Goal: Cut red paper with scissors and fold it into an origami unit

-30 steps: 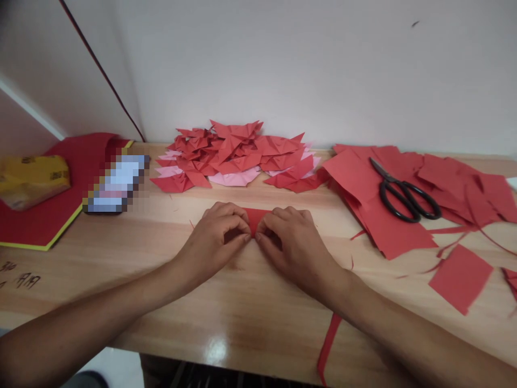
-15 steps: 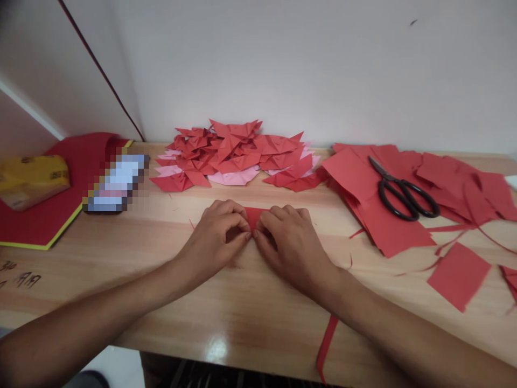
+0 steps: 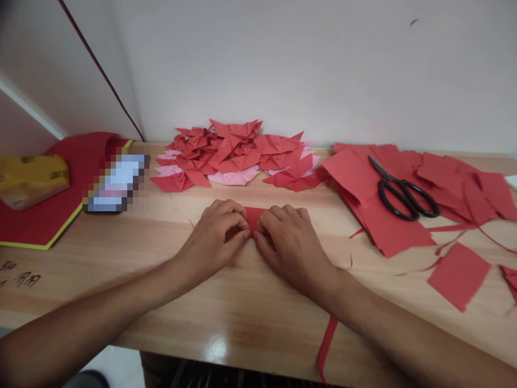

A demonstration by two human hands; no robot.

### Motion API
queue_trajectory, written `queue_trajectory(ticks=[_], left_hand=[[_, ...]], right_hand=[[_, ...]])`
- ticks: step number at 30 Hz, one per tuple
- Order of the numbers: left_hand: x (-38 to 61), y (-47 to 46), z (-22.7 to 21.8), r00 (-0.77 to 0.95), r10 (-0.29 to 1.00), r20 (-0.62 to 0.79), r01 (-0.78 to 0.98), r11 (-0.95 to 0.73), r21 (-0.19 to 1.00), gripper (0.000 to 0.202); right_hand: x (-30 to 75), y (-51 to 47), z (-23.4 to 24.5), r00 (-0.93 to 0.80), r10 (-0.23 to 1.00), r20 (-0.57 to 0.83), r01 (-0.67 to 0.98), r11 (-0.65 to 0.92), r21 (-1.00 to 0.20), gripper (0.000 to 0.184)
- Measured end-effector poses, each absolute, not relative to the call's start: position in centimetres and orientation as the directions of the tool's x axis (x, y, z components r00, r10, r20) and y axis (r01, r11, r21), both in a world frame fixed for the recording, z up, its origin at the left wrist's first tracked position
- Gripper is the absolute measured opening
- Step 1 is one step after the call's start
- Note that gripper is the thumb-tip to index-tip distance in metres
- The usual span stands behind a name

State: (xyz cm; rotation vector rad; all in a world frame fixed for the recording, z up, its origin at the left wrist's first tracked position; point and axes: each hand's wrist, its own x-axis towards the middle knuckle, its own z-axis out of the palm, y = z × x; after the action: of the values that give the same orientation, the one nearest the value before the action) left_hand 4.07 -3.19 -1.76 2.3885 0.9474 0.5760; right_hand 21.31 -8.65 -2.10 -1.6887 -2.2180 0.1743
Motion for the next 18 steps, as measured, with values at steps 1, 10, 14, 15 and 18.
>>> queue_trajectory(ticks=[1,10,14,15,18], left_hand=[[4.02,-3.15,-1.71,0.675,0.713,0.191,0.505,-0.635,0.584,0.007],[3.85,-3.25,-1.33,0.698,0.696,0.167,0.522,-0.655,0.546,0.009],[3.81,-3.3,-1.41,0.712,0.673,0.198,0.508,-0.689,0.517,0.008],[3.76,-3.36,-1.39,0.722,0.658,0.211,0.501,-0.709,0.496,0.009],[3.52,-3.76,-1.21,0.769,0.593,0.237,0.485,-0.784,0.387,0.012]], right_hand=[[21.28,-8.66,-2.1,-0.228,0.952,0.202,0.912,0.282,-0.299,0.015],[21.22,-8.58,-2.16,-0.228,0.954,0.196,0.919,0.278,-0.281,0.015],[21.26,-8.51,-2.26,-0.233,0.954,0.19,0.924,0.278,-0.263,0.015],[21.26,-8.49,-2.28,-0.233,0.955,0.185,0.926,0.276,-0.256,0.016],[21.28,-8.44,-2.25,-0.237,0.955,0.181,0.931,0.276,-0.239,0.016]])
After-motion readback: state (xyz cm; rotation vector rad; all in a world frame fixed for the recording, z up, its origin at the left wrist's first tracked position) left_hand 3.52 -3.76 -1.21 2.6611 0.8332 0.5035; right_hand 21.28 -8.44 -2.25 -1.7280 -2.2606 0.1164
